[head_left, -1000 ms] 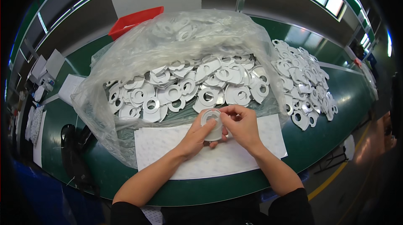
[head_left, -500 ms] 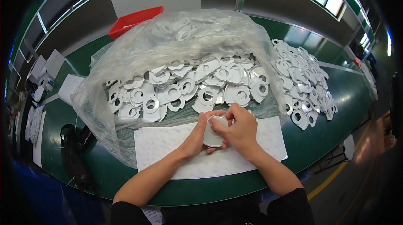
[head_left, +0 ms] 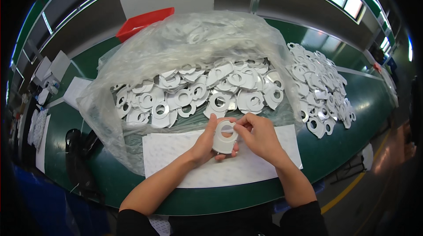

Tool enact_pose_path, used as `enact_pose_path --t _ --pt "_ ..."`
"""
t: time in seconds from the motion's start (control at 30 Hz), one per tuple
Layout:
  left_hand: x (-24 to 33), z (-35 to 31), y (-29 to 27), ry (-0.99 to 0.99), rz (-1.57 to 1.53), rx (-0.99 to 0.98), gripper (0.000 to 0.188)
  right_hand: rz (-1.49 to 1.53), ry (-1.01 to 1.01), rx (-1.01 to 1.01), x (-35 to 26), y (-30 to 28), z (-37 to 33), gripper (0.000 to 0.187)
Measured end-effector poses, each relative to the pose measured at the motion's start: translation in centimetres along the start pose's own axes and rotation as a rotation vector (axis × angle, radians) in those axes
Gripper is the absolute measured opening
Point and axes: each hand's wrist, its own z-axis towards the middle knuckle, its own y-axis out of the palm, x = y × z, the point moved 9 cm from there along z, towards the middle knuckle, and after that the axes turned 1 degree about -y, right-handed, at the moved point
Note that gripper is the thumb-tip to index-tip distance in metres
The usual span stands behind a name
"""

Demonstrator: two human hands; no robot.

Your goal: Apply circular adhesive stickers to white plastic lighting components.

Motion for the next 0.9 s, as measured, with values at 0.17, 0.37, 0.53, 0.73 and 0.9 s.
enact_pose_path --t 0.17,0.37,0.53,0.73,0.9 --pt "-0.3 0.0 0.4 -0.074 0.032 0.015 0.075 0.056 0.128 0.023 0.8 0.3 0.0 0.024" --pt "4.3 -1.7 -2.2 -0.001 0.551 0.141 0.058 0.464 0.205 0.069 3.9 -2.4 1.4 0.017" --pt "13.6 -7.3 -5.9 0.225 1.74 0.941 0.041 1.12 0.105 0.673 6.5 -10.6 0.9 0.028" --pt "12.4 -7.9 -11.2 -0.07 1.9 1.13 0.037 0.528 -0.006 0.384 2.9 -6.4 1.7 0.026" --pt "12.1 -7.6 -10.7 -0.049 1.924 1.12 0.04 -0.053 -0.372 -0.464 -5.0 5.2 -2.9 0.022"
